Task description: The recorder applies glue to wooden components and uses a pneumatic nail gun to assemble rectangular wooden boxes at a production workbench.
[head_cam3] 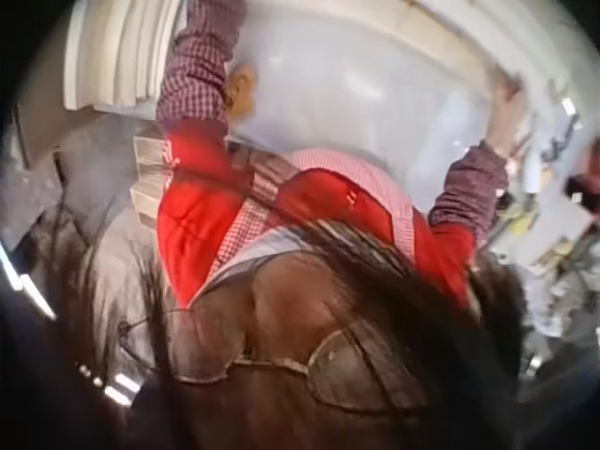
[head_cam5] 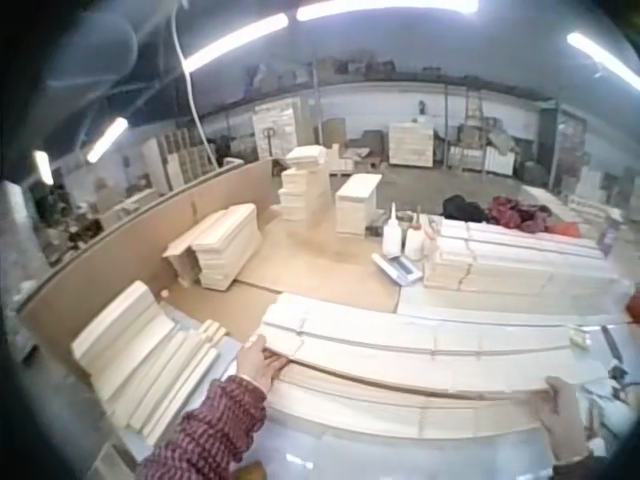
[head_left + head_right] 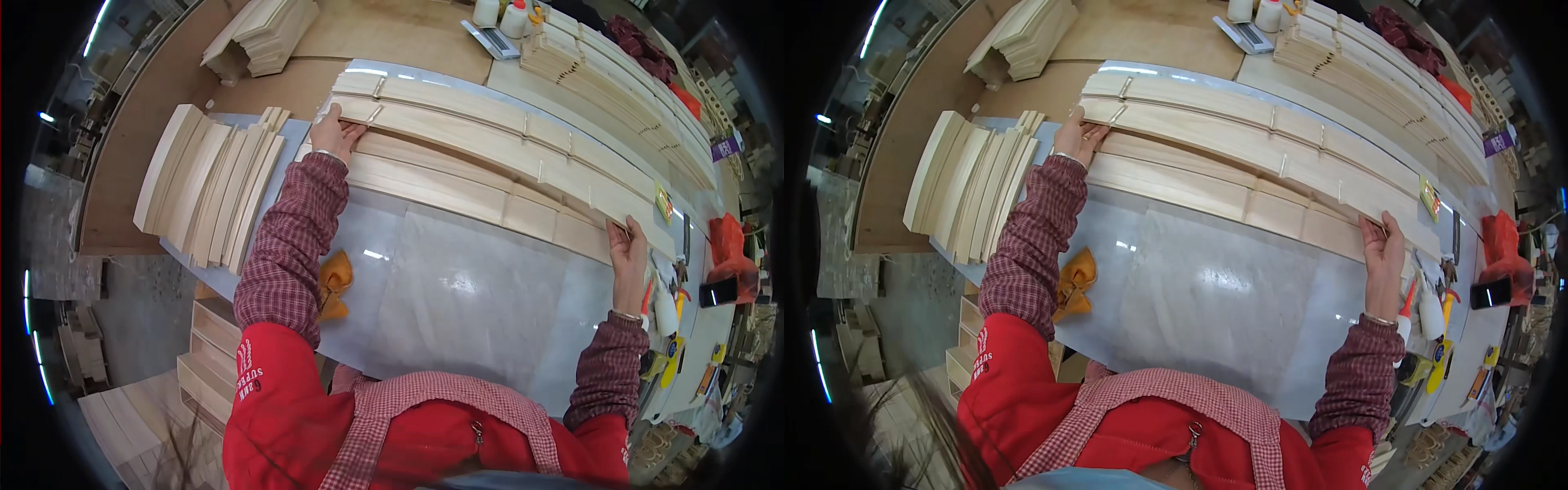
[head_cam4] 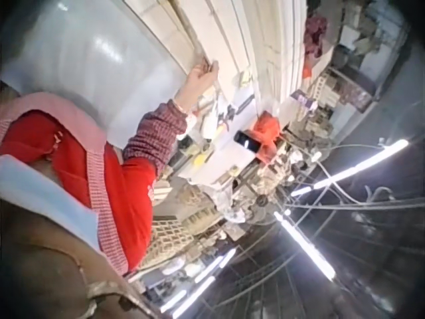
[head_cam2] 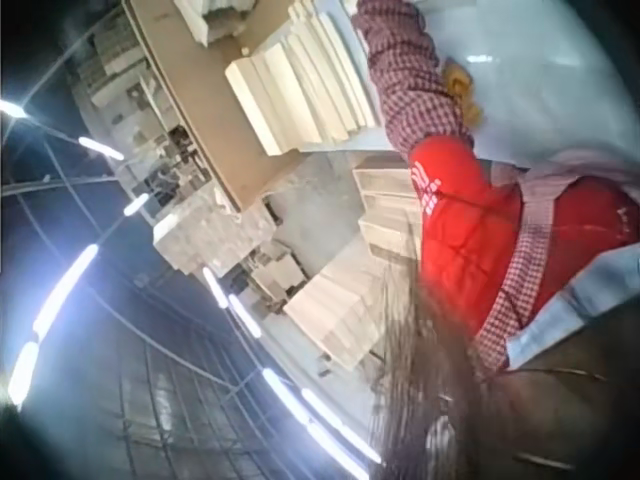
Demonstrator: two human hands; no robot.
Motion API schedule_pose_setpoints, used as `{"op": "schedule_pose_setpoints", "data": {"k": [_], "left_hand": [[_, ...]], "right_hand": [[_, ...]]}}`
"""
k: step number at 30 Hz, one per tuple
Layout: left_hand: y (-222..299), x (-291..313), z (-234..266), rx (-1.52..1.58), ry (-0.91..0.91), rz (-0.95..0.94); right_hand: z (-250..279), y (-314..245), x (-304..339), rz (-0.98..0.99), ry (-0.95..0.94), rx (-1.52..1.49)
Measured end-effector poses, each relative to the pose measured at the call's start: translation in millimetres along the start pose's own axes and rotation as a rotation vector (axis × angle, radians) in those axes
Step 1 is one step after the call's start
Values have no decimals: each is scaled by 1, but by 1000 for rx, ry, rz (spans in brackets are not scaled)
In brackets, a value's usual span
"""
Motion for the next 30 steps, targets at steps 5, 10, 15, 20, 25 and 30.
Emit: {"op": "schedule_pose_setpoints", "data": {"k": [5,10,15,20,25,30], "left_hand": [[12,3,21,504,213,992],[17,92,103,-140,-279,40],[10,180,147,-241,-112,66],[-1,195,169,-238,-130,53],[-2,197,176,-292,-178,-28],[-6,205,172,-289,-133,-125]], "right_hand": [[21,-28,72,102,48,19],[58,-21,139,78,-69,28],[91,2,196,5,36,146],[118,16,218,16,15,285],[93,17,240,160,5,422],[61,13,253,299,-66,684]]}}
Point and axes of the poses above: each hand's wrist, its own x-axis away from the middle knuckle, its own z-axis out of the back of the hand, y = z × x, the point moved 4 cm from there along -x, towards the middle knuckle, and after that the axes turned 6 degrees about -y, right-handed, at the moved point
